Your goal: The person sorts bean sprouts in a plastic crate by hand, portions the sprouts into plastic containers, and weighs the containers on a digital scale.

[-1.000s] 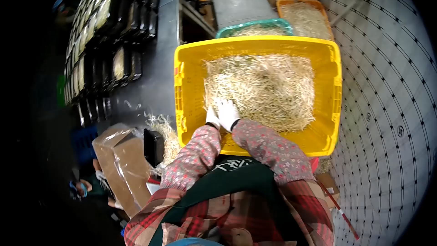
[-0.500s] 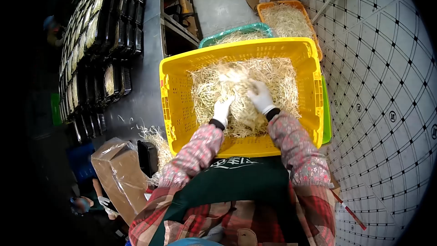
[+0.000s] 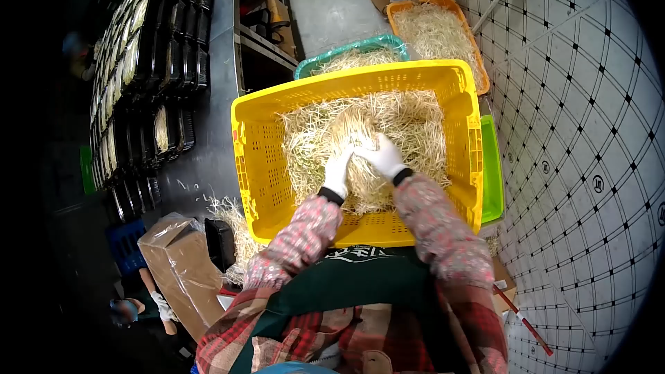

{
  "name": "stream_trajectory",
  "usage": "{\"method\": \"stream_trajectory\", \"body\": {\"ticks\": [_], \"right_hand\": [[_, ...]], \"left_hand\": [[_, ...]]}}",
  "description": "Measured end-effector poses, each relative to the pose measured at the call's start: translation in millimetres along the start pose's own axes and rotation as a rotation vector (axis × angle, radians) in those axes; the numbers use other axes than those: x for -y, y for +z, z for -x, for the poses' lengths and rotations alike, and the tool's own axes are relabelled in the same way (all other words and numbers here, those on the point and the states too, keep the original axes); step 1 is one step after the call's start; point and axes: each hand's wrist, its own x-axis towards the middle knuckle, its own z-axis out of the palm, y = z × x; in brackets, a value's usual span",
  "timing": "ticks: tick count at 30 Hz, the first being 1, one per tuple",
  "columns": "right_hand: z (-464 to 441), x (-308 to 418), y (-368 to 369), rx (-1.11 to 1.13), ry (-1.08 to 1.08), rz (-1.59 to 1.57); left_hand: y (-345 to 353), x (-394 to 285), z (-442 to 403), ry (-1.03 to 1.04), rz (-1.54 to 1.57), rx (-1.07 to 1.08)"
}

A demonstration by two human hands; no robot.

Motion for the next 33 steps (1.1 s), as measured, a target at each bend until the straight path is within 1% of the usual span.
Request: {"method": "stream_trajectory", "body": {"ticks": [1, 2, 3, 4, 5, 6, 7, 9, 10, 11, 12, 13, 14, 15, 17, 18, 19, 20, 21, 23, 24, 25, 27, 29, 31, 33], "right_hand": [[21, 49, -19, -0.018, -0.016, 0.084], [26, 59, -29, -0.02, -0.01, 0.171], [27, 61, -43, -0.022, -0.007, 0.263], [12, 24, -57, -0.017, 0.003, 0.261], [9, 11, -69, -0.153, 0.051, 0.412], [1, -14, -84, -0.171, -0.015, 0.116], [0, -20, -90, -0.176, -0.067, -0.184], [11, -32, -100, -0.528, -0.017, 0.478], [10, -29, -89, -0.323, -0.078, 0.079], [16, -25, -71, -0.279, 0.003, 0.266], [28, 4, -50, -0.224, 0.074, 0.456], [17, -19, -34, -0.158, 0.003, 0.427], [5, -44, -19, -0.09, -0.066, 0.393], [22, -29, -9, -0.223, -0.168, 0.433], [30, 51, -40, -0.029, -0.121, 0.209], [20, 41, -46, -0.048, -0.247, 0.242], [30, 91, -58, 0.087, -0.27, 0.22], [21, 93, -63, 0.111, -0.347, 0.323], [10, 95, -69, 0.134, -0.425, 0.428], [-15, 93, -95, 0.12, -0.277, 0.81], [-26, 89, -113, 0.092, -0.216, 0.864], [-27, 79, -123, -0.086, -0.25, 0.858], [-30, 73, -145, -0.151, -0.166, 0.873], [-41, 72, -145, -0.133, -0.156, 0.858], [-61, 72, -134, -0.033, -0.093, 0.917], [-75, 67, -119, -0.006, -0.033, 1.029]], "left_hand": [[5, -14, 18, 0.036, -0.052, 0.07], [2, -18, 23, 0.077, -0.151, 0.106], [0, -18, 27, 0.12, -0.246, 0.146], [-20, 6, 8, 0.086, -0.153, 0.087], [-37, 27, -16, 0.061, -0.061, 0.037], [-39, 23, -17, 0.097, -0.092, 0.026], [-41, 20, -19, 0.132, -0.123, 0.013], [-57, 21, -26, 0.074, -0.321, 0.012], [-45, 32, -25, 0.118, -0.321, -0.097], [-31, 40, -26, 0.114, -0.243, -0.096], [-17, 44, -24, 0.063, -0.172, -0.094], [-5, 49, -20, 0.007, -0.102, -0.096], [-1, 60, -23, 0.017, -0.2, -0.091], [18, 45, 6, 0.133, -0.078, -0.037], [28, 20, 38, 0.204, 0.111, 0.116], [44, 0, 65, 0.104, 0.26, 0.128], [56, -14, 83, 0.007, 0.411, 0.147], [40, 7, 76, -0.005, 0.357, 0.197], [32, 15, 75, -0.005, 0.357, 0.2], [16, 23, 74, -0.413, 0.102, -0.029], [-9, 31, 75, -0.47, -0.024, 0.045], [-14, 21, 82, -0.452, -0.209, -0.016], [-34, 7, 68, -0.042, -0.532, 0.072], [-29, -27, 32, 0.386, -1.089, 0.177], [3, -48, -11, 0.703, -1.217, 0.301], [35, -57, -43, 0.767, -1.351, 0.344]]}}
